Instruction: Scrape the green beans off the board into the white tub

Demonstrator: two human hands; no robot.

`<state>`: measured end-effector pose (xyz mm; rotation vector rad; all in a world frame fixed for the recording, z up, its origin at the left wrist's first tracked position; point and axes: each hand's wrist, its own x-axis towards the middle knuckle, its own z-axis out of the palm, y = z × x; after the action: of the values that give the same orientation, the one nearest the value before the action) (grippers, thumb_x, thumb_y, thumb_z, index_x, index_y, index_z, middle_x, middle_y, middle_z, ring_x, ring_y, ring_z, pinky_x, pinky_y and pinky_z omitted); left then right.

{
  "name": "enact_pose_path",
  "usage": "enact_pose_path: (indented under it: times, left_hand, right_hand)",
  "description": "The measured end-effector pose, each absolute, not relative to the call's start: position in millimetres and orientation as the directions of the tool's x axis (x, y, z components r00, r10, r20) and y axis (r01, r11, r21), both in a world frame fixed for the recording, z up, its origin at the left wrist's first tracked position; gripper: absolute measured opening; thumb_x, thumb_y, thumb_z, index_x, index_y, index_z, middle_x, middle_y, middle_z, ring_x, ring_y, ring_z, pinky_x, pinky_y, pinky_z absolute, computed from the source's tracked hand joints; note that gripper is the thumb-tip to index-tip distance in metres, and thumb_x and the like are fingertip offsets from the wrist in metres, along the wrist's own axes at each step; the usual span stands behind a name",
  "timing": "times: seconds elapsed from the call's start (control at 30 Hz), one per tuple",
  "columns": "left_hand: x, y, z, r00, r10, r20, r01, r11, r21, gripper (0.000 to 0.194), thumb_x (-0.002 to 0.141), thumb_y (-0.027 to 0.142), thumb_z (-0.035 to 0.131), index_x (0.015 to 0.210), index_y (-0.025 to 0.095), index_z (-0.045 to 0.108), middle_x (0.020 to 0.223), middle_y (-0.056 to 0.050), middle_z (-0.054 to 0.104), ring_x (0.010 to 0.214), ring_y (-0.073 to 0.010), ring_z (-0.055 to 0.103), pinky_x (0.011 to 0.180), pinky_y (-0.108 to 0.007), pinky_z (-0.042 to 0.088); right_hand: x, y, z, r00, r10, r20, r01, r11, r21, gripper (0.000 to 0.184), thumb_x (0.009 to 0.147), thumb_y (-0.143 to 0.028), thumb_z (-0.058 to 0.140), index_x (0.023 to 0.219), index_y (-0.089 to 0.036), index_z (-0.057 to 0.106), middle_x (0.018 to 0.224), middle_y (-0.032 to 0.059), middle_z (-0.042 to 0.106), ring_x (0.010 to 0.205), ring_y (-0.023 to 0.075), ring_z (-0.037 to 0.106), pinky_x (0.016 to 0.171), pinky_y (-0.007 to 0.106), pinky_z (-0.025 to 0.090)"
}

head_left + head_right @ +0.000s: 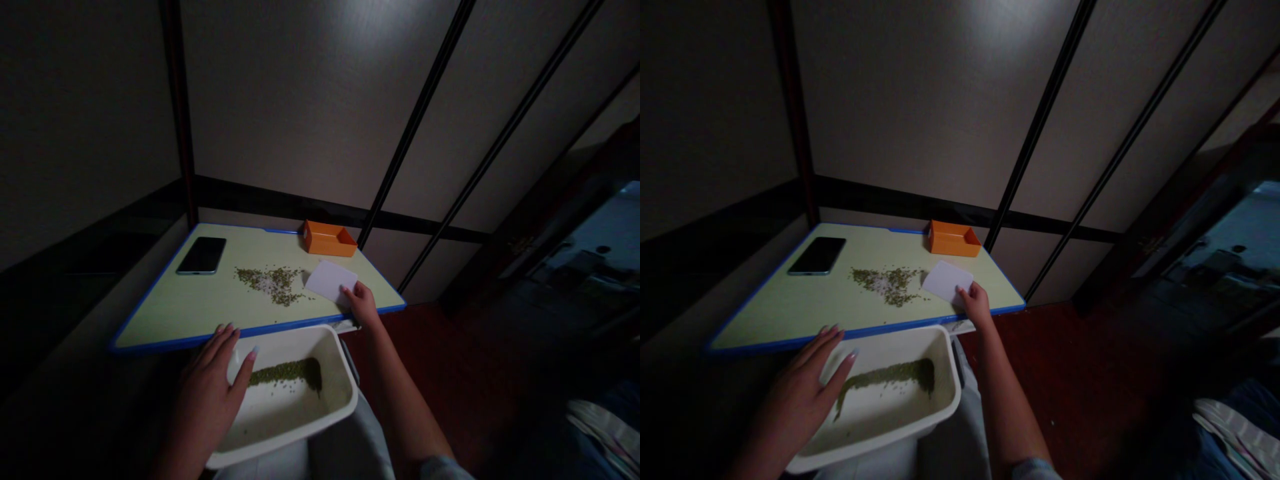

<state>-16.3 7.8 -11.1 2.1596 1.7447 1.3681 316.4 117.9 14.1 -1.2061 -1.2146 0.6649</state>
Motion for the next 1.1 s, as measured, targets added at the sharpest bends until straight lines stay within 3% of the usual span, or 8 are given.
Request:
enact_pose_path:
  times: [0.37, 0.63, 0.83, 1.1]
  left_hand:
    - [-17, 9, -16, -0.038, 0.792, 0.61, 0.74, -0.387, 0.55, 0.058, 0.088, 0.062, 0.044, 0.118, 0.02, 0.068, 0.133, -0.013, 0.067, 0.131, -0.0294, 0.058, 0.113, -0.047, 0.046]
    - [-17, 9, -14, -0.031, 0.799, 0.6, 0.748, -0.379, 0.545, 0.061, 0.088, 0.064, 0.042, 0.119, 0.017, 0.068, 0.134, -0.015, 0.067, 0.131, -0.0302, 0.058, 0.113, -0.047, 0.046]
    - [-17, 8, -13, -0.025, 0.799, 0.6, 0.758, -0.376, 0.532, 0.062, 0.089, 0.064, 0.042, 0.119, 0.016, 0.068, 0.133, -0.015, 0.067, 0.131, -0.0297, 0.058, 0.113, -0.045, 0.046]
    - [-18, 8, -13, -0.015, 0.779, 0.627, 0.779, -0.384, 0.495, 0.063, 0.09, 0.063, 0.041, 0.118, 0.014, 0.068, 0.132, -0.016, 0.068, 0.129, -0.0292, 0.06, 0.11, -0.046, 0.048]
  right_hand:
    - [317, 115, 19, 0.203, 0.921, 0.334, 0.176, 0.301, -0.937, 0.04, 0.064, -0.051, 0.079, 0.086, -0.019, 0.07, 0.089, 0.0058, 0.078, 0.082, 0.0223, 0.069, 0.079, 0.036, 0.054]
    - [325, 112, 15, 0.276, 0.901, 0.334, 0.126, 0.31, -0.942, 0.04, 0.062, -0.046, 0.079, 0.09, -0.019, 0.07, 0.093, 0.0082, 0.077, 0.088, 0.0252, 0.069, 0.081, 0.038, 0.054]
    - [328, 111, 14, 0.251, 0.92, 0.302, 0.129, 0.277, -0.952, 0.04, 0.06, -0.048, 0.081, 0.083, -0.018, 0.069, 0.085, 0.0072, 0.076, 0.077, 0.0228, 0.067, 0.073, 0.036, 0.053]
    - [323, 111, 17, 0.22, 0.924, 0.314, 0.148, 0.286, -0.947, 0.044, 0.061, -0.05, 0.081, 0.086, -0.017, 0.07, 0.087, 0.0071, 0.076, 0.08, 0.0227, 0.067, 0.075, 0.035, 0.053]
